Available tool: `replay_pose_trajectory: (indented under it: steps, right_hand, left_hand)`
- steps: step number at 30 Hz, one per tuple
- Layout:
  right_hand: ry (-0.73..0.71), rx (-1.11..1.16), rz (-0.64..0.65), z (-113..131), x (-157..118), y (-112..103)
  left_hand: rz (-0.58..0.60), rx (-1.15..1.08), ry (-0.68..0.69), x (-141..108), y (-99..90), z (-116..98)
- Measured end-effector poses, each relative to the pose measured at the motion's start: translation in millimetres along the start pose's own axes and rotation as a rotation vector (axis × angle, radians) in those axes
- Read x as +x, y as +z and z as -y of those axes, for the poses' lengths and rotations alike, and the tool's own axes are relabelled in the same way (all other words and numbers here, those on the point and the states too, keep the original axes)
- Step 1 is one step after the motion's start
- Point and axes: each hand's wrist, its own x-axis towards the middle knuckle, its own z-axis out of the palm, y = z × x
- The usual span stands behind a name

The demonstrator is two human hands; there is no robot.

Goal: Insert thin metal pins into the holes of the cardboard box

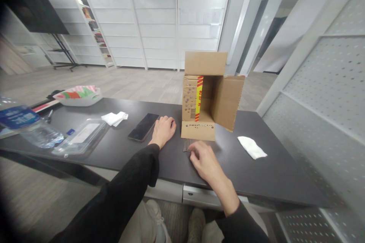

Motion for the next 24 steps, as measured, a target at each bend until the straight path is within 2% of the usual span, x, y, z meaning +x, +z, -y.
replay_pose_trajectory:
  steps: [8,14,18,24]
  right_hand:
    - [-0.004,-0.021,0.019,1,-1,-1]
    - [-0.006,0.017,0.029,5,4,-10]
    - [-0.008,-0.031,0.0,1,15,-22]
    - [0.031,-0.124,-0.095,-8,45,-37]
  left_hand:
    - [-0.011,0.005,0.005,0,2.6,1]
    - [-0.002,-0.006,0.0,0,1.7,0]
    - [0.003,-0.006,0.0,0,1.0,0]
    - [0.023,-0.005,-0.019,-1,-0.7,-1]
